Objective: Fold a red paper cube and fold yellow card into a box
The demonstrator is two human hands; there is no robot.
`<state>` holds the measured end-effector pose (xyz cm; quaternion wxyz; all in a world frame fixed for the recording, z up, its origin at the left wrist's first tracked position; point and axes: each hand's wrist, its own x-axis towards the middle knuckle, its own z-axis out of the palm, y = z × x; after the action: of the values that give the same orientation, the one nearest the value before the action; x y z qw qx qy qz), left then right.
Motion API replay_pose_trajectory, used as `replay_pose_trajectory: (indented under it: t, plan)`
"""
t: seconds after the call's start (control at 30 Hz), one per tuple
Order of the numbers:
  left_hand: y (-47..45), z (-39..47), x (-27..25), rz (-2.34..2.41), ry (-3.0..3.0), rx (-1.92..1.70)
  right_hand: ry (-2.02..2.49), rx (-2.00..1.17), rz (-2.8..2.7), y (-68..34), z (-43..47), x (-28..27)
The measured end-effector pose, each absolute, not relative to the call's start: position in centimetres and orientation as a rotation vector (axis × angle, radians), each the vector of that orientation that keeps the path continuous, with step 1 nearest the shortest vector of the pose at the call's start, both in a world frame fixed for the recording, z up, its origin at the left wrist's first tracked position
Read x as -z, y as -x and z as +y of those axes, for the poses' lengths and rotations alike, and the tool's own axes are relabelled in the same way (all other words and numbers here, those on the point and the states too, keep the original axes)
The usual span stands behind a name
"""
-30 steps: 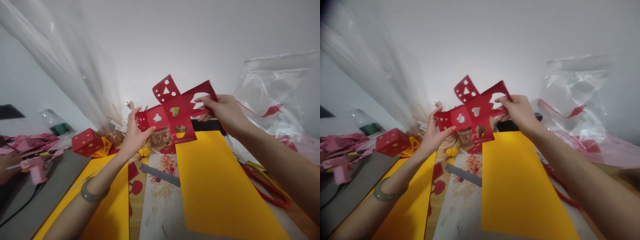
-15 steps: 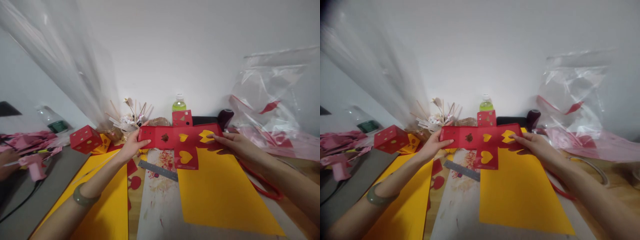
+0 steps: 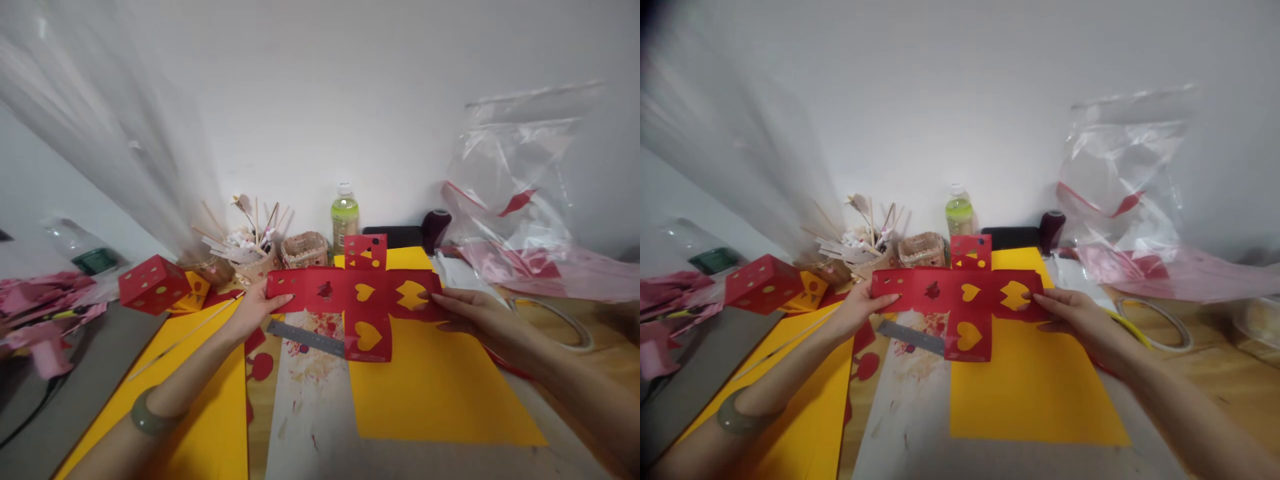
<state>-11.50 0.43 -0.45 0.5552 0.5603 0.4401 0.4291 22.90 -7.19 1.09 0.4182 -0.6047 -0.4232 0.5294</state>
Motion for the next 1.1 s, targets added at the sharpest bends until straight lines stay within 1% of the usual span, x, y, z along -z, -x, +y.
replay_pose_trajectory:
  t: [0.6, 0.9, 1.1]
  plan:
    - [11.4, 0.2, 1.1, 0.961, -1.196, -0.942, 1.521, -1.379, -1.112, -23.6, -7.8, -0.1]
    - [10.4, -0.3, 0.7, 0.711, -1.122, -0.733, 1.506, -1.400, -1.241, -22.4, -7.8, -0.4]
    - [7.3, -1.6, 1.9, 0.916, -1.177, -0.768, 1.429, -1.504, -1.376, -20.9, -7.9, -0.4]
